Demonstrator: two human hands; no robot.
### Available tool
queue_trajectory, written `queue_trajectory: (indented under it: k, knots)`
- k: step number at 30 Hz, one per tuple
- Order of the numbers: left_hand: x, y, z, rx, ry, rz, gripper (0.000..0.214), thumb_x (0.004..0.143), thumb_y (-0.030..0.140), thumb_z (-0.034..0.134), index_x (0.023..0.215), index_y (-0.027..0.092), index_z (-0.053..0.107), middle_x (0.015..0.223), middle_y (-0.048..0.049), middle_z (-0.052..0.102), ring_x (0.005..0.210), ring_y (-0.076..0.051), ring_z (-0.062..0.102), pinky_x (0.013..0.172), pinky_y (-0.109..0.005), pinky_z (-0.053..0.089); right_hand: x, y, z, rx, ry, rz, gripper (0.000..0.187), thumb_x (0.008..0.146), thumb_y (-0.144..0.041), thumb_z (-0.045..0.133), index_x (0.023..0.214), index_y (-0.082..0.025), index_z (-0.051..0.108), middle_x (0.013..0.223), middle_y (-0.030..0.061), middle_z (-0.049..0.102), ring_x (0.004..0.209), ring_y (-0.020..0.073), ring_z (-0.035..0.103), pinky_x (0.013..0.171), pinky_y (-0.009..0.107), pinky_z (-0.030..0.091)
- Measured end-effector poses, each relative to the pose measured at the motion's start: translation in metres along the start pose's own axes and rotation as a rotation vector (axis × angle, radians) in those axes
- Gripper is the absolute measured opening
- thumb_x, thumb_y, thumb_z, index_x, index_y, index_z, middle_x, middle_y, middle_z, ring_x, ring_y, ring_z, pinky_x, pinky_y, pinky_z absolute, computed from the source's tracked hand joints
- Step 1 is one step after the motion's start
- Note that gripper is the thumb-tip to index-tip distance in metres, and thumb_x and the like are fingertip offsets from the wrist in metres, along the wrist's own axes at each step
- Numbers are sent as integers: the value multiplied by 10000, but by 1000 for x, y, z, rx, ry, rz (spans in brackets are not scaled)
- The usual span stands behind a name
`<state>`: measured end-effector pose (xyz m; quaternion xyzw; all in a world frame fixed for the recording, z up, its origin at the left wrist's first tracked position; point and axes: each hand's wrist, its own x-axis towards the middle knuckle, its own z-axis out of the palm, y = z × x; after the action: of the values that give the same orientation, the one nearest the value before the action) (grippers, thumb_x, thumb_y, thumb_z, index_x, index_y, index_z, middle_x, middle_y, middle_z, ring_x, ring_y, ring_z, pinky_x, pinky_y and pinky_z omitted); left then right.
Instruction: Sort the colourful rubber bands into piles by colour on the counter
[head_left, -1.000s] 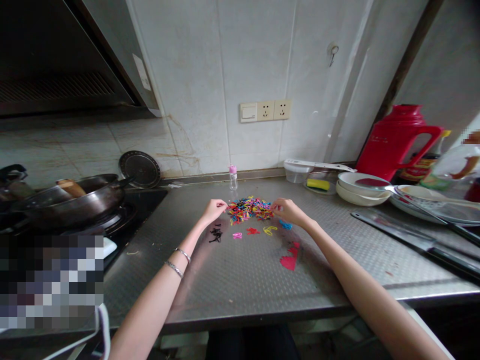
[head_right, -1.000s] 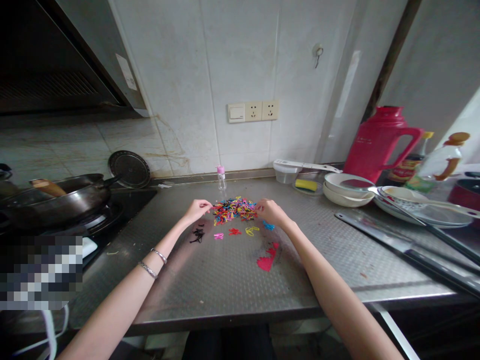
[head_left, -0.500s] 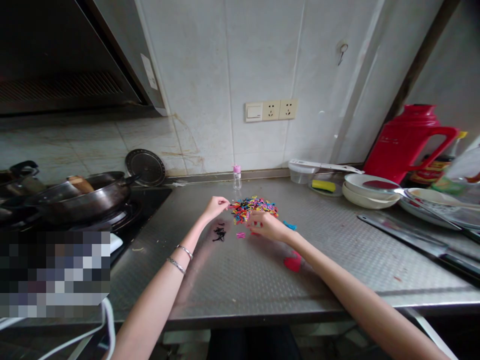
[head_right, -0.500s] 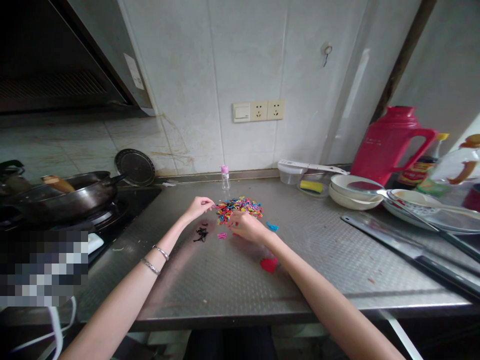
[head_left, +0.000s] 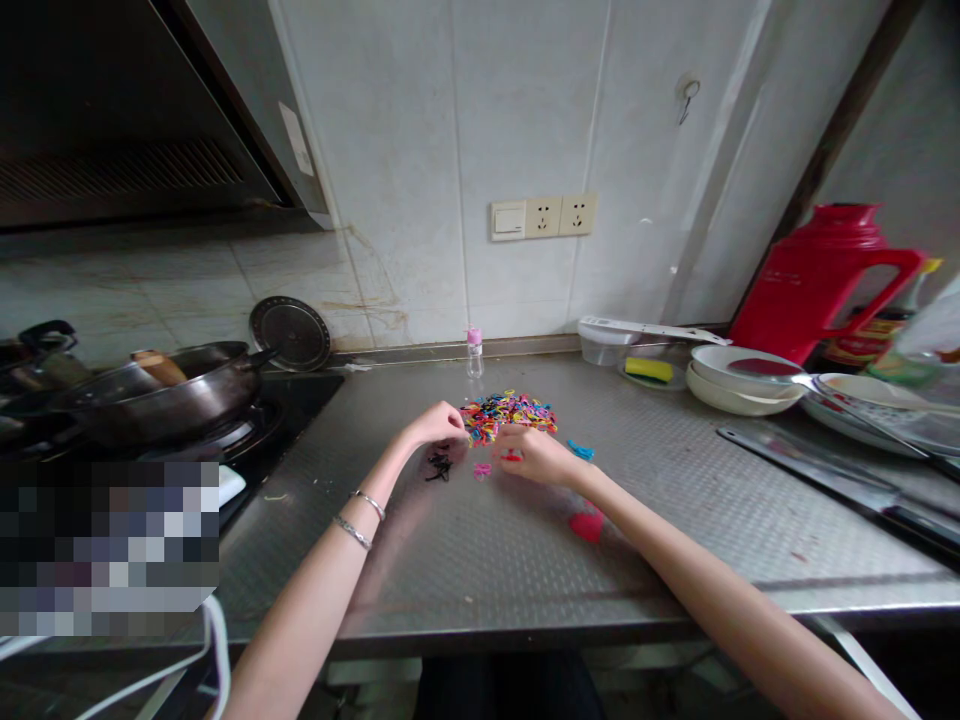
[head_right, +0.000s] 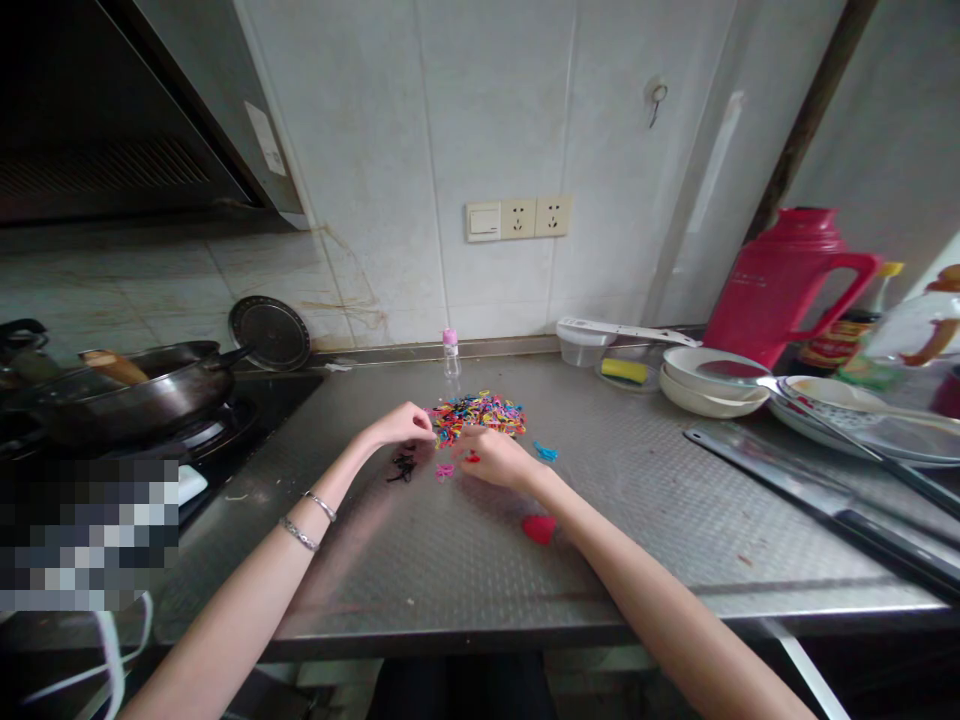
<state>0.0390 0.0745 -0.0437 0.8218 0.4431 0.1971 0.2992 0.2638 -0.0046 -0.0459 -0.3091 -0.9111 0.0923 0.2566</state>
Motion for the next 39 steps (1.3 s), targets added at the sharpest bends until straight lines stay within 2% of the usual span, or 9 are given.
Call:
queue_trajectory:
  k: [6,11,16,25,30,35,39]
  knots:
    - [-4,10,4,11,-92,-59,202,531,326,673,572,128,658,491,6,570,436,-79,436,426,-188,285,-11,38,-23,-24,136,148,173,757,-198,506,828,-176,662,819,46,616,719,123,552,681,226,420]
    - [-3,12,4,19,-89,-44,160,540,288,653,557,129,649,515,-7,589,463,-94,469,455,-192,316,-22,64,-34,-84,199,287,177,743,-238,511,782,-167,668,757,43,610,647,115,540,631,214,413]
    - [-1,9,5,53,-92,-18,128,573,237,587,566,126,651,542,-15,602,491,-104,485,498,-201,341,-27,73,-37,-103,214,313,184,733,-227,504,765,-154,669,723,42,610,636,118,538,623,210,412]
    - [-2,2,-2,31,-64,-17,138,585,203,544,581,110,646,496,-4,561,454,-93,449,468,-197,319,-31,79,-40,-142,208,363,209,745,-240,490,802,-153,671,757,51,639,660,124,549,645,211,416]
    - [-1,28,10,173,3,82,147,634,186,532,645,109,658,614,-22,620,565,-111,517,553,-202,360,-32,81,-43,-165,230,384,205,741,-245,494,784,-160,676,752,52,648,661,129,559,634,206,417]
    - [-3,72,44,362,96,262,189,726,176,471,688,129,650,693,-43,636,641,-120,549,631,-213,382,-32,82,-42,-171,217,388,209,735,-246,495,778,-162,682,737,54,650,646,128,562,633,205,420]
    - [-9,95,67,459,125,308,173,753,206,477,753,160,644,815,-47,628,722,-138,562,663,-224,400,-32,83,-41,-183,216,413,217,737,-253,490,795,-170,683,757,55,655,656,132,566,635,208,416]
